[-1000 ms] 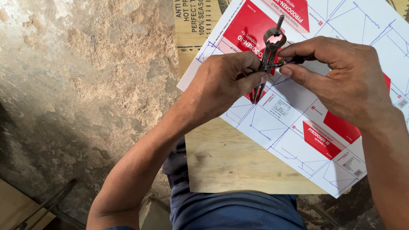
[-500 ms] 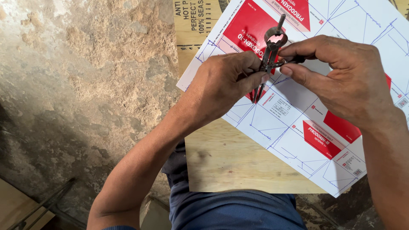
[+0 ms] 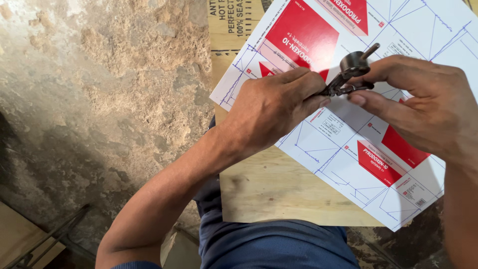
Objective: The person uses a pen and a metal ruler to draw lines and mark specific points on a printed cardboard sheet laid on a wooden surface.
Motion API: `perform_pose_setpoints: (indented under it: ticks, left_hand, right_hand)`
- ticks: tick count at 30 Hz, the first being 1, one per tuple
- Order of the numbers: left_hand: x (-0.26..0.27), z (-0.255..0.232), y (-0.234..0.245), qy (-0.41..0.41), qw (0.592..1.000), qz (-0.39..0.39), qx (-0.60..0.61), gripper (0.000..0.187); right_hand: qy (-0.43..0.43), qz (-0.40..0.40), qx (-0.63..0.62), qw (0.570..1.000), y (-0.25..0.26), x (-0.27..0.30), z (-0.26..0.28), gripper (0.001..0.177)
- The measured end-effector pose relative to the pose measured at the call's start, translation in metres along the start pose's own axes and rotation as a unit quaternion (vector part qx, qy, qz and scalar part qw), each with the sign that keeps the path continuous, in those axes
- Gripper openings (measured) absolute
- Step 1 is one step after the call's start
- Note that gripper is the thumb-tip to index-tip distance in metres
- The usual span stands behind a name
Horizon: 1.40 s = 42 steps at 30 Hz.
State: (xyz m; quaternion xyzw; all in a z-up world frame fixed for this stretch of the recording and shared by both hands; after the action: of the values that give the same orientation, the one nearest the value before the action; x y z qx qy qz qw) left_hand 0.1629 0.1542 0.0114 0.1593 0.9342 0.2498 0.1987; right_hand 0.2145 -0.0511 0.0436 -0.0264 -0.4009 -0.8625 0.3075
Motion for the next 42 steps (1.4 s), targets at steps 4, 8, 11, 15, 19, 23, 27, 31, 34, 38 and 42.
perform_pose_setpoints:
  ticks: [4, 8, 11, 15, 19, 23, 27, 31, 34, 38, 42]
  left_hand:
    - [-0.006, -0.007, 0.007, 0.0, 1.0, 0.005, -0.01, 0.02]
    - [-0.01, -0.014, 0.013, -0.021, 1.0, -0.014, -0.014, 0.02]
    - [-0.01, -0.016, 0.015, -0.001, 1.0, 0.006, -0.01, 0.02]
    - [-0.012, -0.02, 0.018, -0.018, 1.0, -0.012, -0.017, 0.019]
    - [-0.012, -0.023, 0.022, -0.033, 0.999, -0.024, -0.01, 0.017]
    - [-0.008, -0.024, 0.023, -0.033, 0.999, -0.025, -0.004, 0.017]
    - [-0.007, -0.022, 0.021, -0.037, 0.999, -0.032, -0.009, 0.017]
    - [0.001, -0.015, 0.015, -0.025, 0.999, -0.026, -0.005, 0.017]
    - [0.008, -0.008, 0.008, -0.027, 0.999, -0.037, -0.008, 0.018]
    - [0.017, -0.002, 0.0, -0.027, 0.999, -0.031, -0.017, 0.019]
    - [0.027, 0.003, -0.003, -0.052, 0.998, -0.034, -0.022, 0.019]
  right_hand:
    - [-0.047, 0.016, -0.001, 0.999, -0.003, 0.003, -0.008, 0.025]
    - [0.004, -0.007, 0.061, 0.998, -0.002, 0.003, -0.006, 0.025]
    - [0.035, -0.043, 0.093, 0.994, -0.004, 0.006, -0.001, 0.025]
    - [0.029, -0.062, 0.118, 0.991, -0.007, 0.009, 0.0, 0.024]
    - [0.017, -0.037, 0.068, 0.997, -0.005, 0.009, -0.004, 0.028]
    - [-0.029, 0.014, 0.082, 0.996, -0.005, 0.006, -0.007, 0.026]
    - [0.026, -0.008, 0.043, 0.999, -0.005, 0.005, 0.001, 0.023]
    - [0.043, -0.04, 0.081, 0.995, -0.006, 0.007, 0.009, 0.026]
    - [0.032, -0.052, 0.084, 0.995, -0.007, 0.009, 0.01, 0.026]
    - [0.005, -0.022, 0.074, 0.997, -0.004, 0.005, 0.014, 0.032]
    - [0.065, -0.074, 0.104, 0.99, 0.004, 0.006, 0.041, 0.047]
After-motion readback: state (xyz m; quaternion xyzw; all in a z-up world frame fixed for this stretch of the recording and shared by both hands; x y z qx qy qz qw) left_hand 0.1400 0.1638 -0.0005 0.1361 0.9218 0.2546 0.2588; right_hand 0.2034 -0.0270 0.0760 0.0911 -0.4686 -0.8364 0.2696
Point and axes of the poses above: each hand's wrist, its own x-axis away from the middle knuckle, its own y-axis out of the back of the hand, z = x × y, the point moved 3 cm from there along -x, towards the middle knuckle, and after that the axes turned 12 degrees about -y, right-handed, at the moved point
